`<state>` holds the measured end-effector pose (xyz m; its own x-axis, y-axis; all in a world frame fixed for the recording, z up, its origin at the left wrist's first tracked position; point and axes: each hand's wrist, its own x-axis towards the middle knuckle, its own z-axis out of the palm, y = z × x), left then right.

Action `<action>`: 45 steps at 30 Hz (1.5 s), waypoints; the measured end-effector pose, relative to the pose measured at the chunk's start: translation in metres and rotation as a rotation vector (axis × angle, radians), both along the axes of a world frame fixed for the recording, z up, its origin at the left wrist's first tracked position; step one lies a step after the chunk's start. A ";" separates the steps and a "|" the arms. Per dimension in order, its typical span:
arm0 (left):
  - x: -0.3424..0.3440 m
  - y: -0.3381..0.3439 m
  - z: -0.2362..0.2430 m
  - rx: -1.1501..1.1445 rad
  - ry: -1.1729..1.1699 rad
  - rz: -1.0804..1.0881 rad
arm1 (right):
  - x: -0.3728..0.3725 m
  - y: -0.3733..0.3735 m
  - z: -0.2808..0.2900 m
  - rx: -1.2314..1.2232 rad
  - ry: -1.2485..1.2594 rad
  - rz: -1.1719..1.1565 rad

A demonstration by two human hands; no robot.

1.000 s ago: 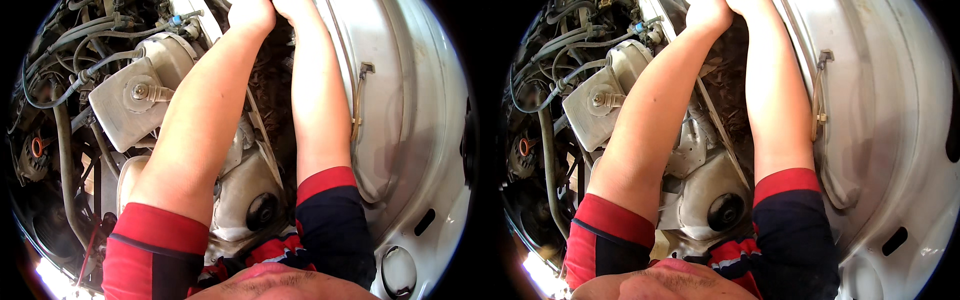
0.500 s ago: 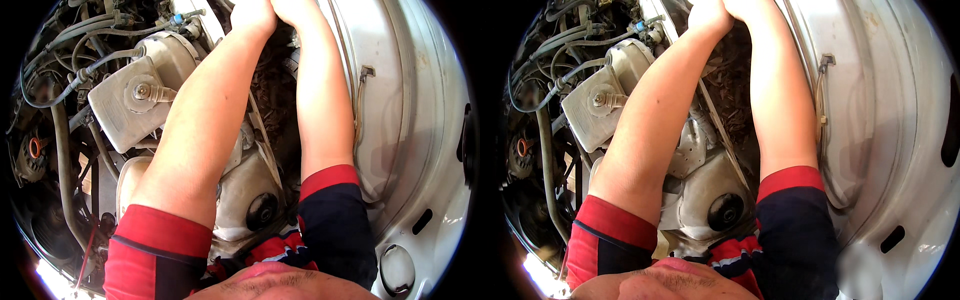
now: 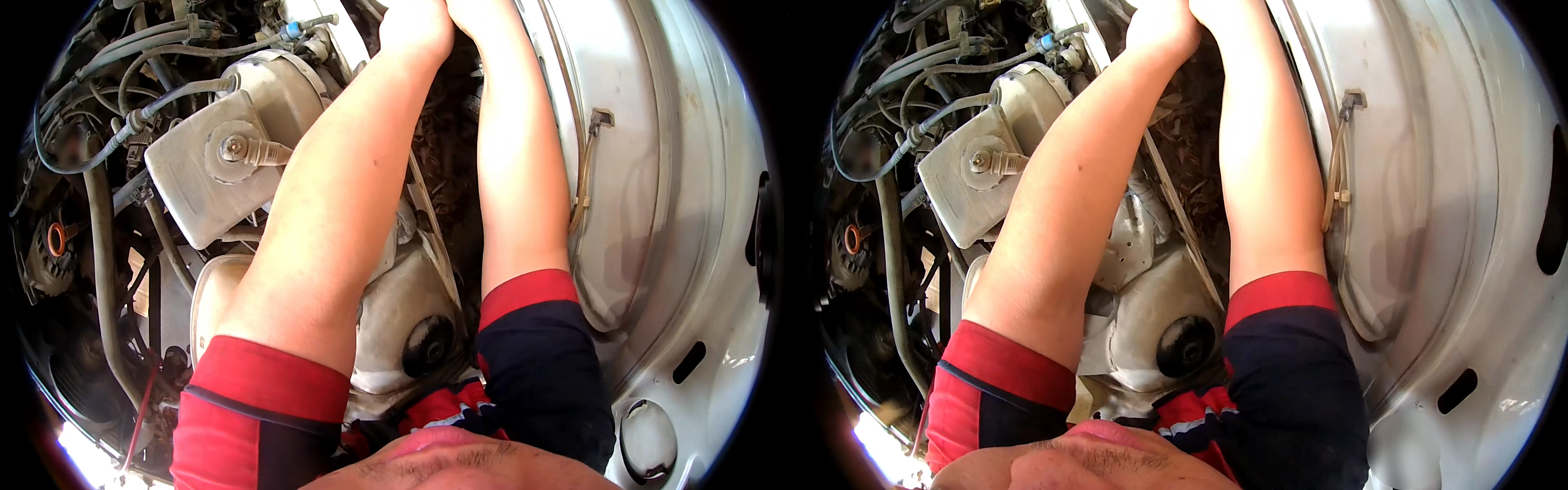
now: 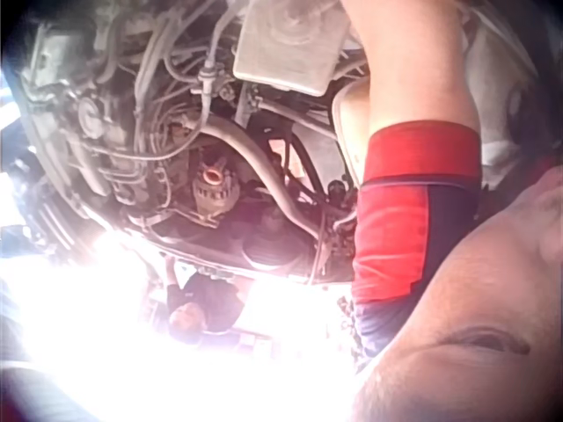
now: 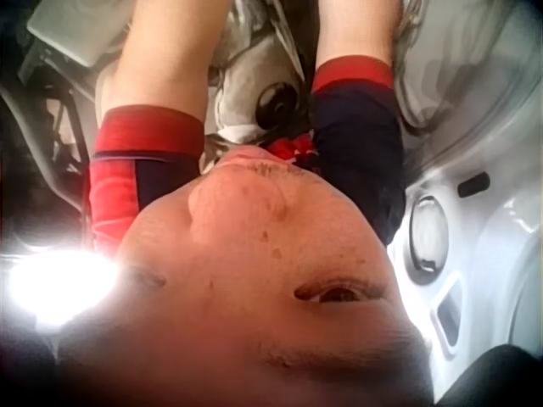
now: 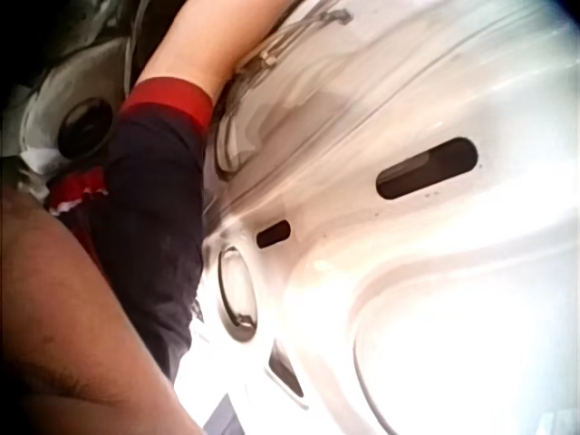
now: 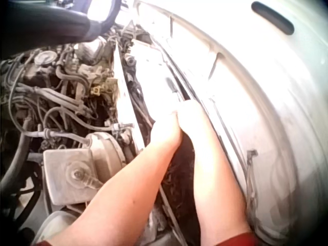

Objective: The person uses a socket wrench and hands to loosen bolts in a car engine bay, removes a fluid reservoir tank, and works on components inside the cowl compartment by hand.

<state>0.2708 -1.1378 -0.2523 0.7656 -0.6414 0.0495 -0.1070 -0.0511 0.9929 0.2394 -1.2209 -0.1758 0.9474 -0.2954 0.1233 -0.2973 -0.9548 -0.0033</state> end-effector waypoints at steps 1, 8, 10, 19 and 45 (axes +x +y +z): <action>0.001 0.003 0.001 -0.044 -0.013 0.004 | 0.002 0.003 0.000 0.000 -0.001 0.000; 0.007 -0.006 -0.010 0.207 -0.014 0.012 | -0.016 0.041 -0.002 0.205 -0.209 -0.107; 0.003 0.002 -0.007 0.087 -0.068 0.006 | -0.020 0.048 0.014 0.229 -0.133 -0.111; -0.003 -0.002 -0.007 0.030 0.039 0.149 | -0.025 0.049 0.001 0.375 -0.270 -0.093; 0.005 -0.002 -0.009 0.045 -0.225 0.000 | -0.015 0.034 0.008 0.251 -0.131 -0.277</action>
<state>0.2755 -1.1397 -0.2610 0.7387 -0.6466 0.1902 -0.3252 -0.0949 0.9409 0.2241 -1.1866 -0.1683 0.8085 -0.5741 0.1293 -0.5254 -0.8031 -0.2810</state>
